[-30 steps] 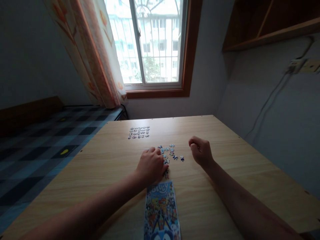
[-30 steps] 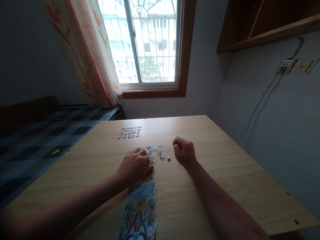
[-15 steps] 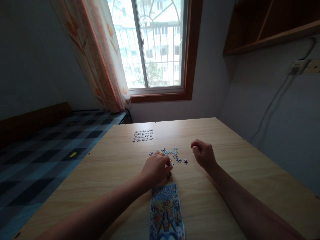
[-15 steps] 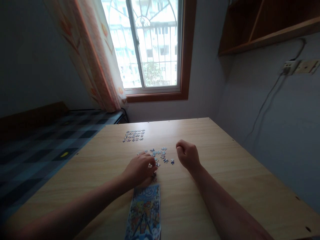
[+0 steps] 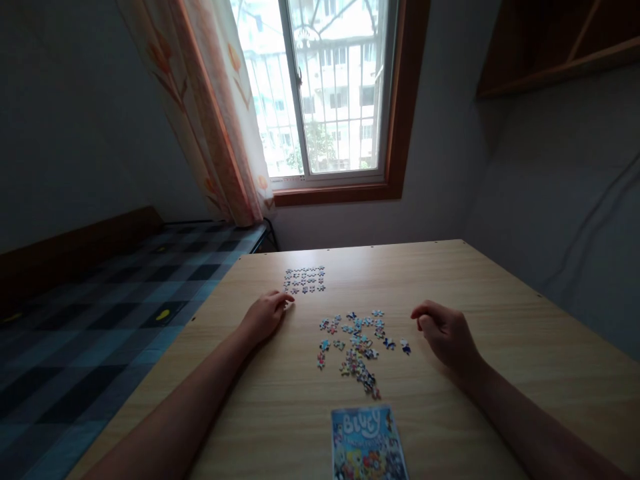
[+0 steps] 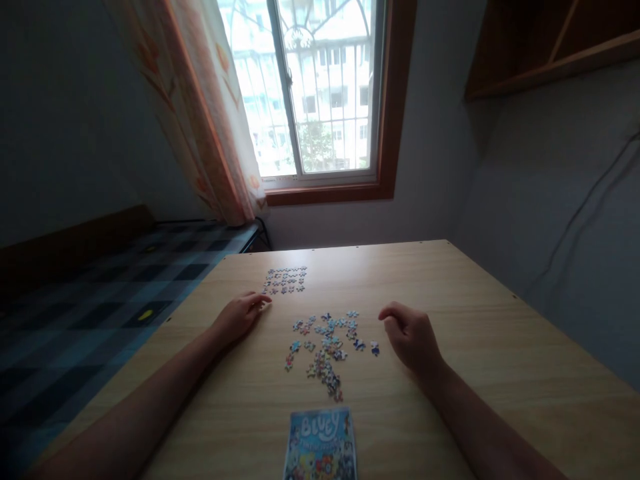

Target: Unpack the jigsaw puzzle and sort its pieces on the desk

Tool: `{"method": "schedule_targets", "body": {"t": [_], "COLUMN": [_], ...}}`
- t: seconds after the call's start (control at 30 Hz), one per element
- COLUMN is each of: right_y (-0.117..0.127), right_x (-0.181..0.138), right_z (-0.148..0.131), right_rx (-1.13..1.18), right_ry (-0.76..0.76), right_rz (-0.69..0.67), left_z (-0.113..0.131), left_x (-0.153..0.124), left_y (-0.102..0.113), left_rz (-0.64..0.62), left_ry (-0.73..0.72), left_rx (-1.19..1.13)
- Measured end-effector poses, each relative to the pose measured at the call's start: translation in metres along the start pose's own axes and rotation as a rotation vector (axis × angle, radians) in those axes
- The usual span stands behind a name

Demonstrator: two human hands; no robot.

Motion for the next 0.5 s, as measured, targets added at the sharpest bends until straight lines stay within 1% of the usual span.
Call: {"method": "schedule_targets", "body": {"t": [0.07, 0.13, 0.33, 0.5], "right_y": [-0.004, -0.007, -0.001, -0.003], "right_x": [-0.003, -0.004, -0.006, -0.01], "right_z": [-0.003, -0.007, -0.015, -0.017], "right_rx": [0.001, -0.002, -0.018, -0.014], "right_ry": [0.014, 0.028, 0.039, 0.034], "right_rz": [-0.035, -0.064, -0.057, -0.075], "left_z": [-0.001, 0.0, 0.007, 0.005], "left_x": [-0.004, -0.006, -0.012, -0.015], "left_y": [-0.01, -0.01, 0.01, 0.016], "left_rz": [-0.03, -0.017, 0.074, 0.058], "left_ry": [-0.062, -0.072, 0.022, 0.121], "left_rx": [-0.004, 0.011, 0.14, 0.194]}}
Point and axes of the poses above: each hand's wrist, its own x-axis towards the middle knuckle, its own y-axis out of the back of the hand, z = x × y, the point moved 7 cm from there along x, towards the middle knuckle, and after that the axes turned 13 degrees about x, right-handed, at the moved point
